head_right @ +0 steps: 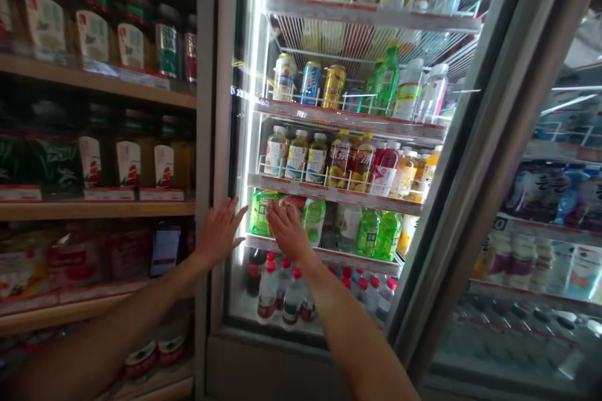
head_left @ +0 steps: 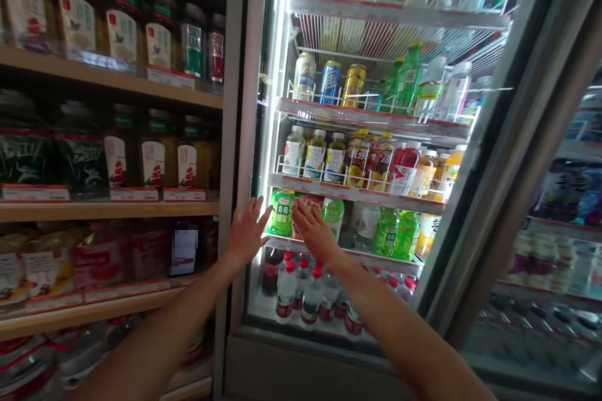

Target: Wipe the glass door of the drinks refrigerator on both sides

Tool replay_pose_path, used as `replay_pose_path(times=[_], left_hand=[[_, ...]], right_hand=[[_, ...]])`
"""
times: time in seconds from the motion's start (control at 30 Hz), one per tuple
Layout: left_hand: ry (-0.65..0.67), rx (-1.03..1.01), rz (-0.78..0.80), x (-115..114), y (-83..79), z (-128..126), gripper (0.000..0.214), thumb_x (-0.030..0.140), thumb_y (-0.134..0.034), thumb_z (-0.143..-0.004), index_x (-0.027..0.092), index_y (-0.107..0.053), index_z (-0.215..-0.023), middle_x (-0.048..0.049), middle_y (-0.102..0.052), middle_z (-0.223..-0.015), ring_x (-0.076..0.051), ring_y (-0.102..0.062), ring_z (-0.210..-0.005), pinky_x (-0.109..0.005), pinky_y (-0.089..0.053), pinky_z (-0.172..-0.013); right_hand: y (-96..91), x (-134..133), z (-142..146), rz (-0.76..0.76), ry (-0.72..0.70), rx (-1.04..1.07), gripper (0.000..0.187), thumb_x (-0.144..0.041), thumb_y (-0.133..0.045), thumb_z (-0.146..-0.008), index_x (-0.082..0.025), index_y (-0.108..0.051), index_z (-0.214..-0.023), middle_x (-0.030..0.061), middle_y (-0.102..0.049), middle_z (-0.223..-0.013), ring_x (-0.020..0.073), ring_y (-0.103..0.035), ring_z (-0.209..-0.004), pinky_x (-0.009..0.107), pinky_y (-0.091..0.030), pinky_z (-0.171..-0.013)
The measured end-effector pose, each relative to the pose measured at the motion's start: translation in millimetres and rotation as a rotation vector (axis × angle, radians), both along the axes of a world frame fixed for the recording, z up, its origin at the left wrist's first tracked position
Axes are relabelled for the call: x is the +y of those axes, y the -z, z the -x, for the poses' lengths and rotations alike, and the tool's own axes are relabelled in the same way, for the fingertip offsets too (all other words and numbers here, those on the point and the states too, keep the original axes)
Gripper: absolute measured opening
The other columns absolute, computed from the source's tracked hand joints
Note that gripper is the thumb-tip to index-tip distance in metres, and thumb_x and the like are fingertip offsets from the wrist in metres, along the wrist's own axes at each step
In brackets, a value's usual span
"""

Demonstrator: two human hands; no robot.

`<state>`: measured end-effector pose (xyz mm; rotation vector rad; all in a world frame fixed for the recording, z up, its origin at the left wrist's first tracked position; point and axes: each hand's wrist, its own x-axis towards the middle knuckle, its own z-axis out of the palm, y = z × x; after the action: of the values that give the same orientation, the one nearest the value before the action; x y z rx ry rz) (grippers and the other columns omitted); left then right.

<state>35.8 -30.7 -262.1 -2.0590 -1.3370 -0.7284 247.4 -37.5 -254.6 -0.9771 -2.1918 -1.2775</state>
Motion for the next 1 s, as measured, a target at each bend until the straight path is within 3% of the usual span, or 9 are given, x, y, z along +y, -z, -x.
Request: replay_pose_path(times=[0.13, 0.3, 0.43, 0.57, 0.67, 0.87, 1.0], left_hand=[[-0.025, -0.011, -0.016, -1, -1.9, 10, 0.072, 0.026, -0.064, -0.075, 0.022, -0.032, -0.14, -0.0144, -0.02, -0.15, -0.032, -0.018, -0.139, -0.058, -0.024, -0.106], [-0.027, 0.019, -0.006, -2, -7.2, 24, 0.072, 0.025, -0.067, -0.073, 0.019, -0.036, -0.138, -0.0162, -0.024, -0.149, -0.032, -0.021, -0.138, -0.057, -0.027, -0.105], [-0.054, -0.005, -0.028, 2, -13.0, 33, 0.072, 0.027, -0.067, -0.074, 0.017, -0.035, -0.138, -0.0164, -0.021, -0.15, -0.033, -0.02, -0.138, -0.058, -0.024, -0.106], [-0.062, 0.006, -0.039, 4, -18.0, 36, 0.073, 0.028, -0.066, -0.075, 0.017, -0.033, -0.139, -0.0162, -0.021, -0.15, -0.033, -0.019, -0.138, -0.058, -0.024, -0.106], [-0.062, 0.027, -0.054, 3, -21.5, 35, 0.072, 0.028, -0.065, -0.076, 0.017, -0.033, -0.139, -0.0156, -0.02, -0.15, -0.032, -0.018, -0.139, -0.057, -0.022, -0.107], [-0.026, 0.013, -0.038, 1, -31.2, 15, 0.076, 0.029, -0.066, -0.075, 0.017, -0.03, -0.141, -0.0161, -0.019, -0.151, -0.032, -0.016, -0.139, -0.055, -0.022, -0.108], [0.027, 0.006, -0.04, -2, -37.5, -6, 0.077, 0.032, -0.065, -0.075, 0.019, -0.028, -0.142, -0.0143, -0.017, -0.151, -0.032, -0.015, -0.139, -0.055, -0.02, -0.109]], right_hand=[[-16.0, 9, 19, -0.014, 0.028, 0.07, 0.044, -0.013, -0.038, -0.09, -0.012, -0.042, -0.134, 0.01, -0.037, -0.145, 0.0245, -0.024, -0.138, 0.051, -0.03, -0.11], [-25.0, 18, 41, -0.006, -0.082, -0.081, 0.039, -0.015, -0.033, -0.093, -0.011, -0.049, -0.128, 0.0082, -0.043, -0.142, 0.0216, -0.03, -0.136, 0.044, -0.032, -0.111], [-40.9, 25, 62, 0.002, -0.044, 0.024, 0.04, -0.014, -0.03, -0.093, -0.01, -0.049, -0.128, 0.0088, -0.041, -0.143, 0.0231, -0.031, -0.135, 0.046, -0.032, -0.111], [-24.7, 21, 69, 0.048, -0.075, -0.007, 0.04, -0.014, -0.036, -0.091, -0.009, -0.048, -0.128, 0.0103, -0.04, -0.143, 0.0226, -0.029, -0.136, 0.047, -0.031, -0.112], [-13.5, 17, 62, 0.086, -0.12, -0.089, 0.039, -0.016, -0.038, -0.091, -0.01, -0.048, -0.128, 0.0103, -0.043, -0.141, 0.0191, -0.031, -0.135, 0.042, -0.032, -0.112], [-37.8, 11, 28, 0.006, 0.01, 0.062, 0.045, -0.013, -0.037, -0.09, -0.012, -0.041, -0.134, 0.0103, -0.034, -0.147, 0.0243, -0.023, -0.139, 0.05, -0.028, -0.111], [-20.9, -6, -13, 0.015, -0.004, -0.037, 0.045, -0.015, -0.039, -0.09, -0.012, -0.041, -0.135, 0.0091, -0.037, -0.145, 0.0235, -0.025, -0.138, 0.047, -0.031, -0.11]])
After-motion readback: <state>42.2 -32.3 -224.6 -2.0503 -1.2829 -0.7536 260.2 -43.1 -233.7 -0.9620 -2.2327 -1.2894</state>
